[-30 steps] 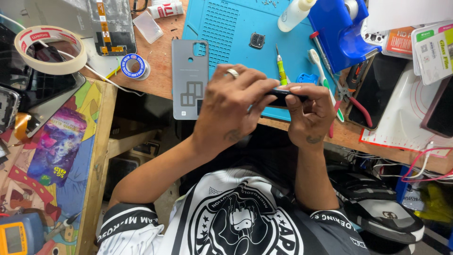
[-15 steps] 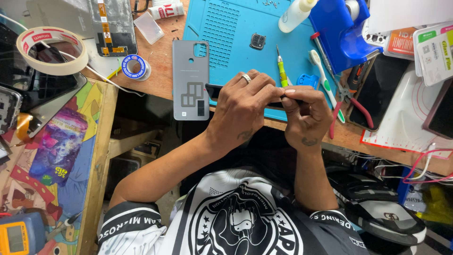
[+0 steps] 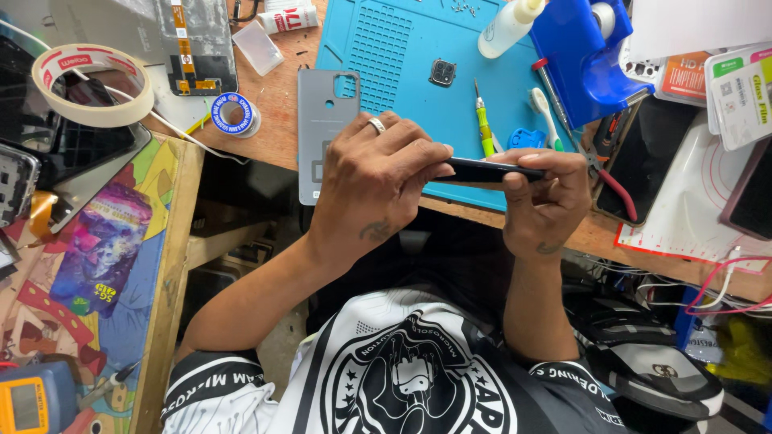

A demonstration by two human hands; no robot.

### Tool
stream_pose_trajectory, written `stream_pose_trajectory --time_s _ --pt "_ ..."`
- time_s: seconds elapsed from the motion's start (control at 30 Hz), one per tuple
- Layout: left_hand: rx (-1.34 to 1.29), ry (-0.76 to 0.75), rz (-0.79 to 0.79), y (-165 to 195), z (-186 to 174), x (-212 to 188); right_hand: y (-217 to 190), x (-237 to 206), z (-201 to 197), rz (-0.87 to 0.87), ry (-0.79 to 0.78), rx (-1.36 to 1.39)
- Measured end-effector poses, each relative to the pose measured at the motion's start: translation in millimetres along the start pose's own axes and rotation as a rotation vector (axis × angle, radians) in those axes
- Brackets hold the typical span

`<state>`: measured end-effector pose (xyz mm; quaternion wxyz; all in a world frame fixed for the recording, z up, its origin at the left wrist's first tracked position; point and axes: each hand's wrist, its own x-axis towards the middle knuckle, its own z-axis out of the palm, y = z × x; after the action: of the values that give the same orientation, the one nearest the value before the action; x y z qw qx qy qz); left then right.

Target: The person disassembles a smartphone, removes the screen and battery, and then reassembles it by placing the battery back and reconnecting the screen. The person uses a prying tool and a screwdriver during the process.

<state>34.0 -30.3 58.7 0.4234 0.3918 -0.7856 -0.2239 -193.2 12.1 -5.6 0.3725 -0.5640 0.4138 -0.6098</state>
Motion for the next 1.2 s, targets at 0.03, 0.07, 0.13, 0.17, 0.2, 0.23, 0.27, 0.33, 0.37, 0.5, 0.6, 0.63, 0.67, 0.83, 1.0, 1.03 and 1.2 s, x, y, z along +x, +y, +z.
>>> stream_pose_trajectory --time_s 0.03,0.07,0.13,0.17,0.2,0.23,0.27,0.33,0.37,0.5,0.6,0.63,0.67,0.83,1.0,1.03,1.2 --pt "0.014 -0.003 -0.004 -0.4 -0.4 -0.5 -0.9 0.3 -1.2 0.010 -0.039 -0.021" --pt "0.027 -0.006 -0.009 -0.9 -1.1 -0.8 -2.6 0.5 -3.5 0.021 -0.077 -0.042" --pt "0.045 0.001 -0.004 -2.0 -2.5 -0.1 -2.3 0.2 -4.9 0.042 -0.084 -0.099" --pt "0.048 0.009 0.006 -2.7 -3.1 0.9 -0.6 -0.4 -4.0 0.052 -0.050 -0.135" --pt "0.052 0.016 0.019 -3.3 -3.8 2.1 1.7 -0.9 -3.1 0.060 -0.014 -0.172" --pt "0.066 0.034 0.023 -3.8 -5.5 2.4 3.6 -1.9 -2.4 0.054 0.007 -0.144" --pt "0.080 0.051 0.025 -4.4 -7.4 1.6 5.5 -3.5 -2.1 0.050 0.027 -0.116" --pt "0.078 0.069 -0.006 -7.5 -11.0 0.8 10.8 -4.6 -0.5 0.044 0.058 -0.042" --pt "0.058 0.066 -0.042 -9.5 -12.8 -0.6 12.9 -5.2 0.4 0.048 0.069 0.000" --pt "-0.197 0.007 -0.205 -23.8 -8.2 -2.6 20.5 -3.4 3.0 0.032 0.063 0.115" --pt "-0.329 0.029 -0.285 -34.0 -3.3 -8.6 23.2 -2.1 4.5 0.039 0.058 0.248" --pt "-0.354 0.058 -0.284 -36.2 -1.5 -11.1 24.1 -2.0 5.6 0.055 0.076 0.248" --pt "-0.379 0.087 -0.283 -37.8 1.1 -13.7 25.1 -2.2 6.0 0.072 0.093 0.247" --pt "-0.632 0.193 -0.419 -41.2 16.2 -21.1 34.2 -1.4 8.7 0.143 0.121 0.300" --pt "-0.596 0.261 -0.502 -46.9 23.5 -23.7 44.2 -5.7 14.7 0.264 0.124 0.418" --pt "-0.595 0.265 -0.518 -48.6 23.4 -23.8 45.3 -6.0 16.2 0.290 0.113 0.409" --pt "-0.551 0.237 -0.662 -58.9 23.4 -21.4 38.4 -1.2 21.7 0.413 0.012 0.132"
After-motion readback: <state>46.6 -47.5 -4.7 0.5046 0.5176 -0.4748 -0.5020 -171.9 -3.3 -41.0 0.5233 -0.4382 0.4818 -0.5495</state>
